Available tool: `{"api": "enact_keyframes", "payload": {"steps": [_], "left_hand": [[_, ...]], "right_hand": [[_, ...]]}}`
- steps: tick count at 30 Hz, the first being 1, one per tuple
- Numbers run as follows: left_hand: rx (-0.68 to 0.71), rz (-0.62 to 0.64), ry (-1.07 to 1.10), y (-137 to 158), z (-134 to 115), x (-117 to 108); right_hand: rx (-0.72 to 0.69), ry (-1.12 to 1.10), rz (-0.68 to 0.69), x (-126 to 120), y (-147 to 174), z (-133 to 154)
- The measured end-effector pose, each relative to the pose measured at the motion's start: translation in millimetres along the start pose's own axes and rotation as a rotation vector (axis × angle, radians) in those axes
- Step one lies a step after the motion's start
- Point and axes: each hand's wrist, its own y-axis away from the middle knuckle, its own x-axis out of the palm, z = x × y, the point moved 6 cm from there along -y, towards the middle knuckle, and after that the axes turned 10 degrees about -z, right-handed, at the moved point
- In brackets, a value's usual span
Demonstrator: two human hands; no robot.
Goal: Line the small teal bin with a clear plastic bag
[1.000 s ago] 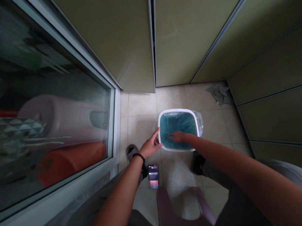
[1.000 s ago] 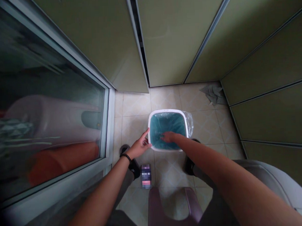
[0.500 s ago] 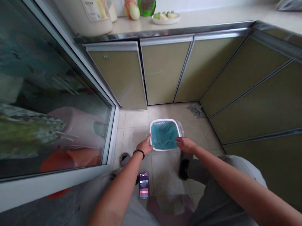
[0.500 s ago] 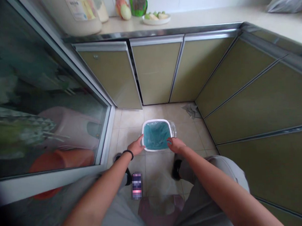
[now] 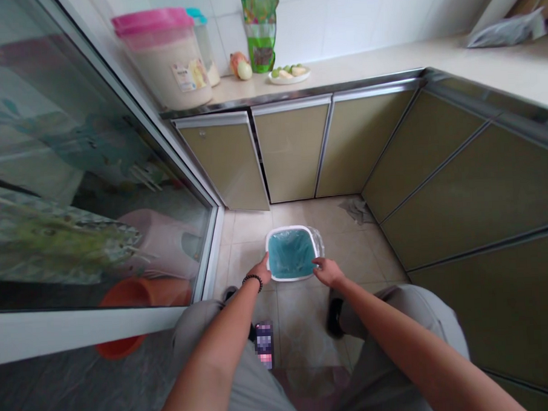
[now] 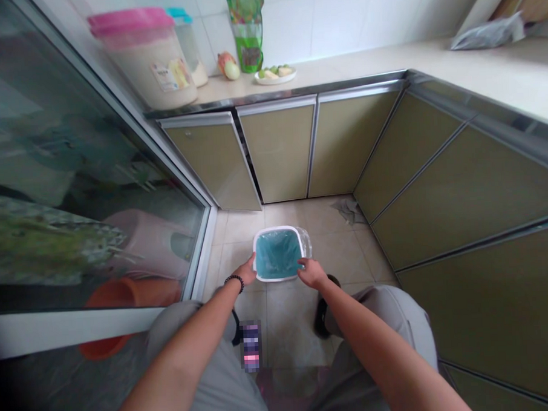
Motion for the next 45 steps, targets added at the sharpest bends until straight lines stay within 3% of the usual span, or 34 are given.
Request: {"api": "enact_keyframes", "payload": {"steps": [7, 11, 13, 15, 19, 22, 24, 26, 31, 33, 36, 40, 43, 45], "left_hand": [[0.001, -0.057, 0.054, 2.1, -0.3, -6.5], [0.02, -0.402, 0.168, 22.1, -18.9, -44.8], [0.061, -0.557, 0.305, 38.3, -35.2, -72.2], [0.188, -0.615, 0.511, 61.0, -57.2, -101.3], [0.605, -0.62, 0.89, 149.1, -103.1, -166.2], [0.872, -0.587, 0.98, 226.4, -131.8, -207.8], [0.989, -0.598, 0.963, 248.3, -148.4, -230.6], [1.021, -0.631, 0.914, 229.5, -159.9, -249.7], [0.818, -0.691, 0.872, 89.1, -149.1, -274.4], [0.784, -0.68, 0.869, 54.4, -139.1, -275.7], [0.793, -0.679, 0.871, 42.4, -133.1, -279.6], [0.819, -0.687, 0.877, 54.4, -136.9, -283.4], [0.807, -0.699, 0.857, 63.6, -127.8, -269.5], [0.753, -0.698, 0.807, 66.3, -109.2, -248.1]], "right_hand": [[0.066, -0.085, 0.067, 0.5, 3.7, 9.6], [0.086, 0.093, 0.092, -25.6, 15.8, 27.9], [0.095, 0.066, 0.022, -51.4, 22.3, 42.0], [0.035, -0.069, -0.089, -85.6, 31.7, 63.6], [-0.217, -0.318, -0.383, -174.1, 77.2, 119.0], [-0.381, -0.42, -0.574, -233.9, 121.0, 157.0], [-0.464, -0.497, -0.631, -258.3, 129.0, 174.7], [-0.531, -0.553, -0.595, -266.4, 108.2, 185.2], [-0.55, -0.579, -0.399, -244.6, 3.7, 177.8], [-0.545, -0.579, -0.373, -235.6, -16.6, 169.7], [-0.547, -0.583, -0.352, -228.6, -19.4, 164.3], [-0.534, -0.548, -0.369, -226.4, -7.7, 164.7], [-0.505, -0.443, -0.417, -219.0, 2.6, 158.9], [-0.458, -0.322, -0.433, -205.2, 8.7, 148.3]]}}
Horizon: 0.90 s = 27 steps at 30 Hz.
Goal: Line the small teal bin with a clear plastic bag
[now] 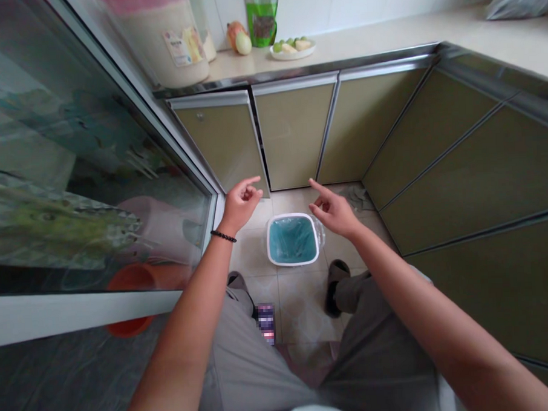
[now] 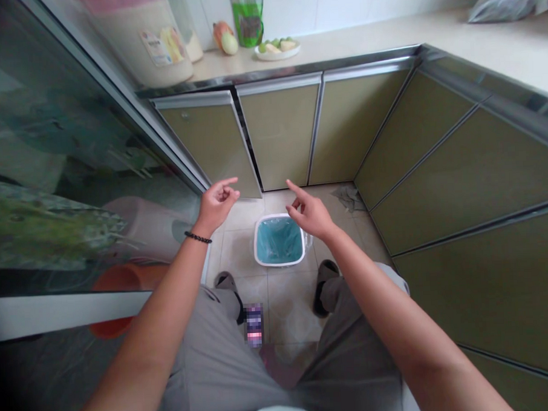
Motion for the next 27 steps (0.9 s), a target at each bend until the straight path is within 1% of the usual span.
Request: {"api": "enact_keyframes", "payload": {"steps": [2, 3, 4, 7, 8, 9, 10, 13, 17, 19, 21, 24, 27], "left_hand": [[-0.075, 0.042, -0.111, 29.6, 26.2, -6.9], [-0.127, 0.096, -0.181, 45.0, 43.1, -9.6], [-0.187, 0.185, -0.258, 60.4, 61.7, -10.9], [-0.392, 0.605, -0.482, 104.2, 119.7, -8.7], [-0.457, 0.724, -0.546, 115.6, 136.0, -8.6], [-0.512, 0.802, -0.606, 123.7, 149.6, -9.1], [-0.553, 0.84, -0.664, 128.6, 160.5, -9.7], [-0.588, 0.853, -0.778, 134.8, 178.2, -5.4], [-0.575, 0.833, -0.741, 142.8, 183.6, 9.8], [-0.572, 0.861, -0.728, 148.9, 185.6, 15.8], [-0.576, 0.89, -0.733, 154.1, 188.2, 18.9], [-0.587, 0.922, -0.753, 158.7, 192.3, 18.5], [-0.581, 0.967, -0.792, 161.2, 195.9, 15.6]], "right_hand": [[0.044, 0.152, 0.072, 13.7, 18.8, -16.4], [0.068, 0.227, 0.139, 24.0, 29.0, -26.6], [0.088, 0.296, 0.229, 36.3, 39.6, -37.3], [0.108, 0.439, 0.518, 78.0, 70.9, -66.6], [0.105, 0.465, 0.598, 91.4, 80.4, -74.4], [0.102, 0.484, 0.665, 103.8, 89.4, -81.2], [0.099, 0.498, 0.716, 115.0, 97.6, -87.1], [0.078, 0.522, 0.802, 140.7, 118.2, -100.2], [0.063, 0.566, 0.857, 156.7, 137.8, -114.8], [0.055, 0.602, 0.887, 159.8, 144.1, -122.1], [0.051, 0.637, 0.888, 160.6, 146.3, -128.6], [0.056, 0.671, 0.881, 160.8, 145.2, -134.9], [0.05, 0.662, 0.888, 160.3, 141.6, -133.3]]}}
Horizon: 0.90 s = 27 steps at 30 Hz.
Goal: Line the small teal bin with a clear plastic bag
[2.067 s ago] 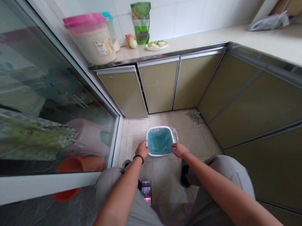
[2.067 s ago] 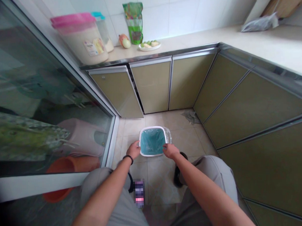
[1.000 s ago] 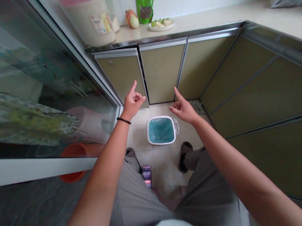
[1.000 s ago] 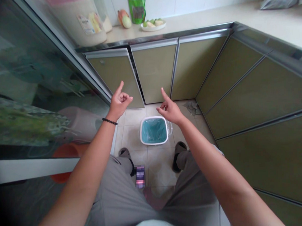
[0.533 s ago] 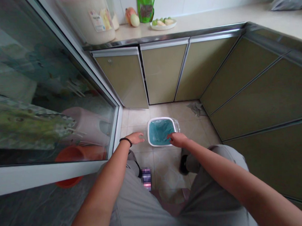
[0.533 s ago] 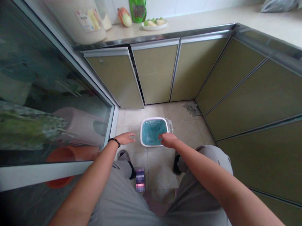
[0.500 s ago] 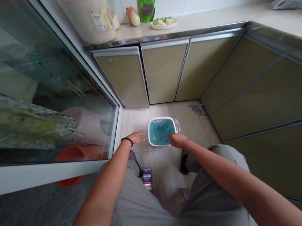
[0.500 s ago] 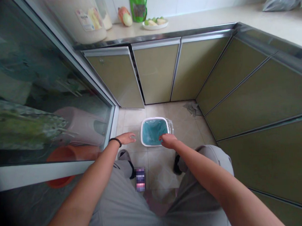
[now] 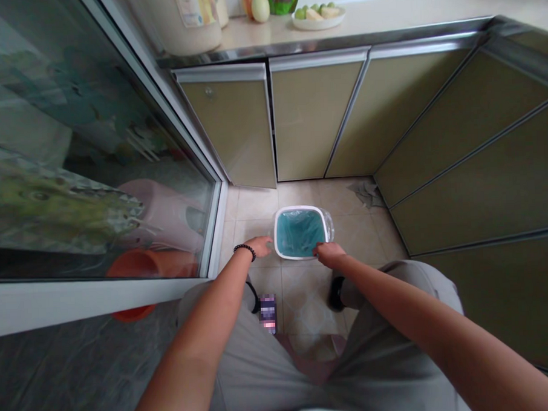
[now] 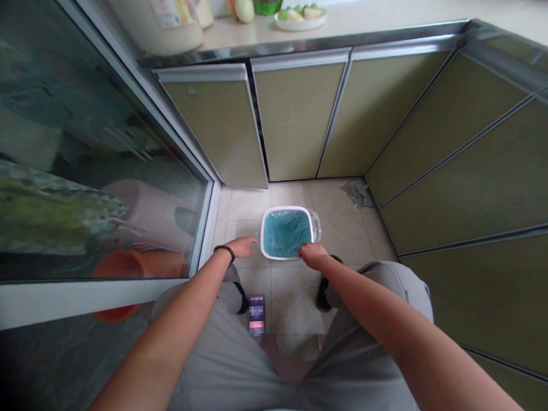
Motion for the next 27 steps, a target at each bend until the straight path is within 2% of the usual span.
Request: {"api": "enact_keyframes", "payload": {"steps": [6, 10, 13, 17, 21, 24, 27], "left_hand": [[0.002, 0.013, -0.057, -0.3, 7.4, 6.7], [-0.002, 0.009, -0.065, 4.0, 8.9, 16.3], [-0.011, -0.034, -0.074, 10.1, 6.7, 20.6], [0.039, -0.155, -0.177, 18.0, -4.8, 20.9], [0.062, -0.139, -0.214, 21.4, -11.5, 26.8], [0.045, -0.127, -0.16, 19.8, -8.1, 29.7], [0.045, -0.147, -0.102, 15.5, -1.1, 33.2]], "right_hand": [[0.016, -0.019, 0.021, -32.5, 9.5, 6.4], [0.002, 0.013, 0.024, -75.1, 18.8, 9.5], [-0.024, -0.007, -0.03, -116.1, 17.8, 4.9], [-0.067, -0.11, -0.174, -173.1, 1.3, -15.3], [-0.057, -0.287, -0.35, -216.7, -27.7, -46.3], [0.057, -0.376, -0.541, -234.6, -50.1, -72.3], [0.214, -0.403, -0.723, -237.8, -67.5, -92.6]]}}
